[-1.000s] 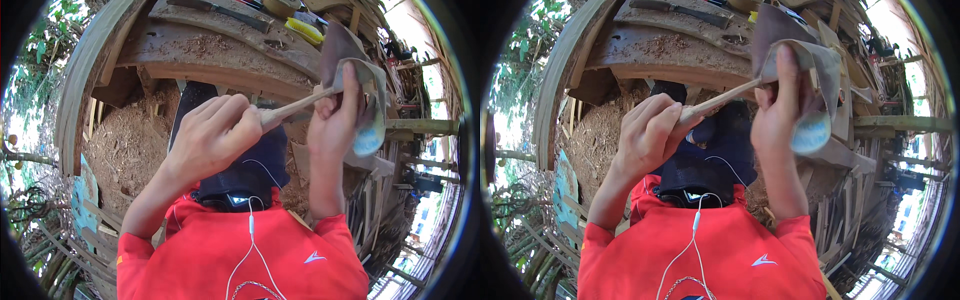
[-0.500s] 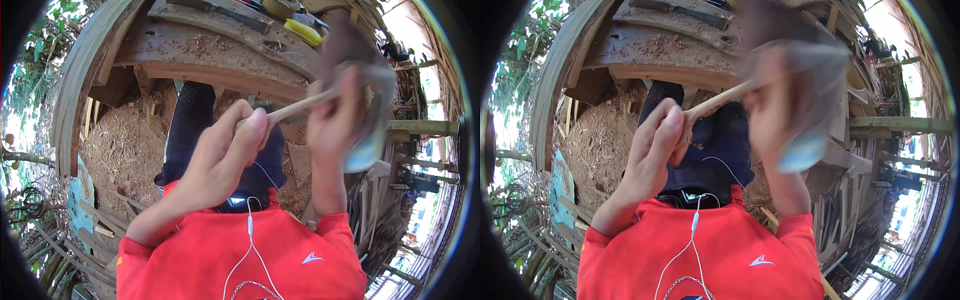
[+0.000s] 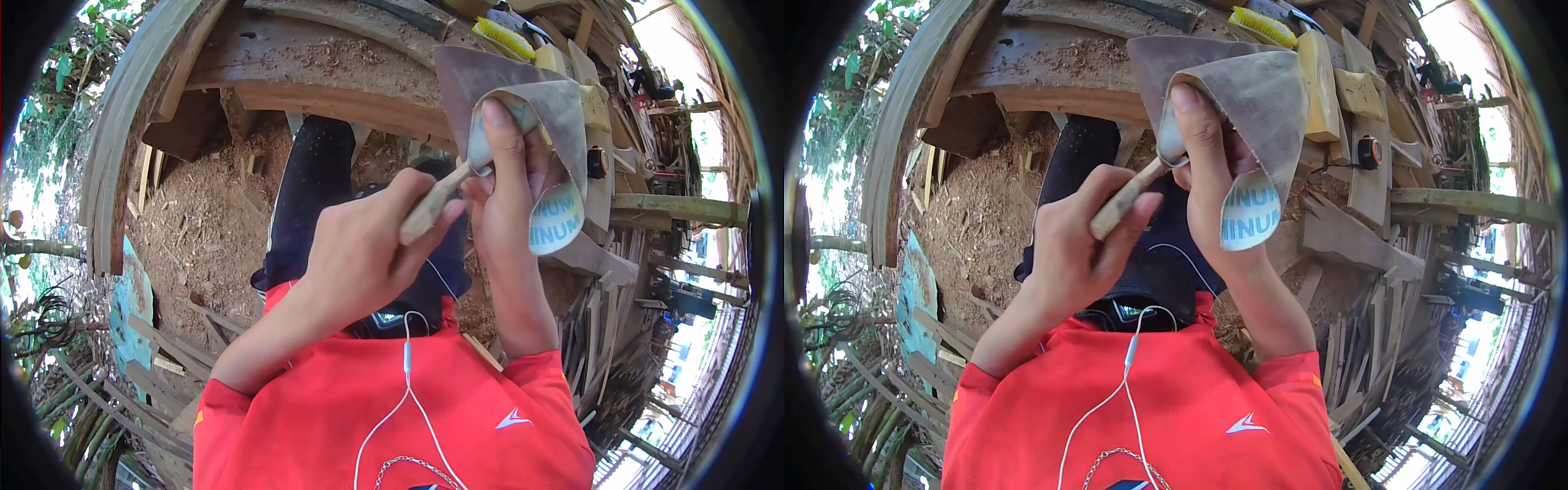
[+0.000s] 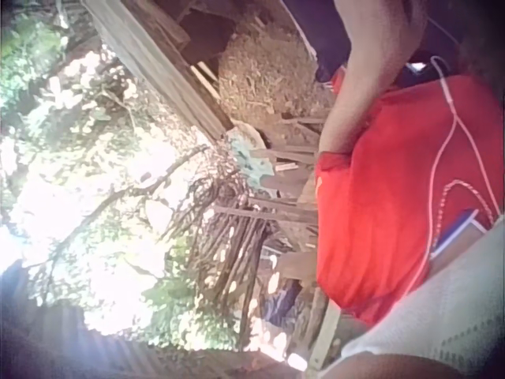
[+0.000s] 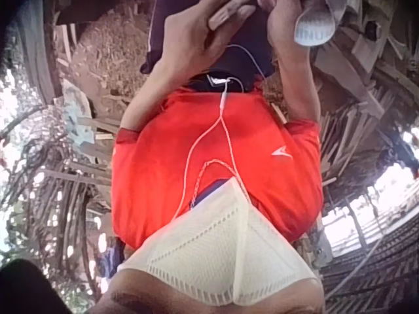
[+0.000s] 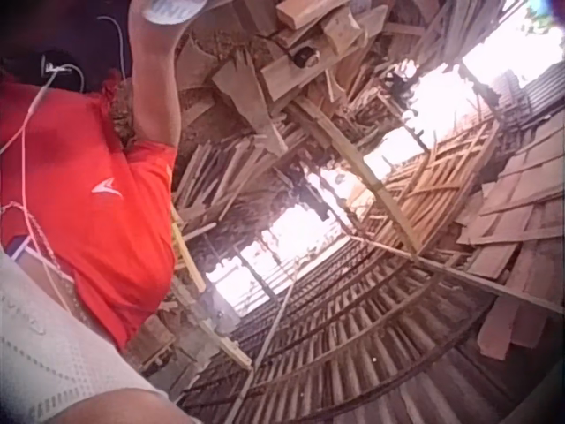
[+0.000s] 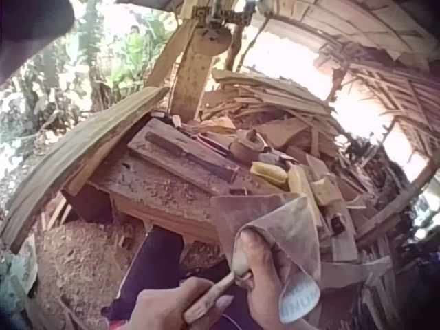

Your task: Carving and sanding a wooden spoon using a hand tool and sandpaper.

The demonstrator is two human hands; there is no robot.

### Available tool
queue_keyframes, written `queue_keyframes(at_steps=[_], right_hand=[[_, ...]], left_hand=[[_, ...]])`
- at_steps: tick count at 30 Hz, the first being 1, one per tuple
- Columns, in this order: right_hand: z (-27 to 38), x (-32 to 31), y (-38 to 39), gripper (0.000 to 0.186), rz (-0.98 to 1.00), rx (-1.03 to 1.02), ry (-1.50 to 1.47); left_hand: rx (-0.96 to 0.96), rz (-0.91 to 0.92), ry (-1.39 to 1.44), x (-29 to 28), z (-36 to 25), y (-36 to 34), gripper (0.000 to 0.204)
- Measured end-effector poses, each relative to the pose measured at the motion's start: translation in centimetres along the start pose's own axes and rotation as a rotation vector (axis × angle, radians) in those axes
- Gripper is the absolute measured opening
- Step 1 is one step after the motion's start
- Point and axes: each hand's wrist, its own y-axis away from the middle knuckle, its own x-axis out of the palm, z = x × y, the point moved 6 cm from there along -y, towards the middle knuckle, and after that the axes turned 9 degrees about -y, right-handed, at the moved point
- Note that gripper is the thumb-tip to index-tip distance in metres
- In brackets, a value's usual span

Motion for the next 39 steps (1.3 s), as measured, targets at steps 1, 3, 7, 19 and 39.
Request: queue_keyframes(at_steps=[1, 3, 7, 19, 39], right_hand=[[-0.1, 0.2, 0.2, 0.018, 0.030, 0.022, 0.030], [-0.5, -1.3, -1.5, 0.019, 0.124, 0.029, -0.093], [-0.3, -3.8, -3.9, 0.024, 0.171, -0.014, -0.249], [0.1, -1.8, -0.5, 0.024, 0.059, -0.230, 0.057], [-3.9, -3.3, -4.5, 0.017, -0.033, 0.080, -0.350]], left_hand=[[-0.086, 0.127, -0.022, 0.0, 0.5, 0.1, 0.022], [-0.260, 0.201, 0.207, -0.9, 0.8, 0.1, 0.032], [-0.473, 0.282, 0.702, 0.1, 1.0, -0.5, 0.049], [-0.312, 0.292, 0.668, 0.9, -0.3, -1.1, 0.036], [-0.087, 0.154, 0.080, 0.9, 1.0, -2.1, 0.014]])
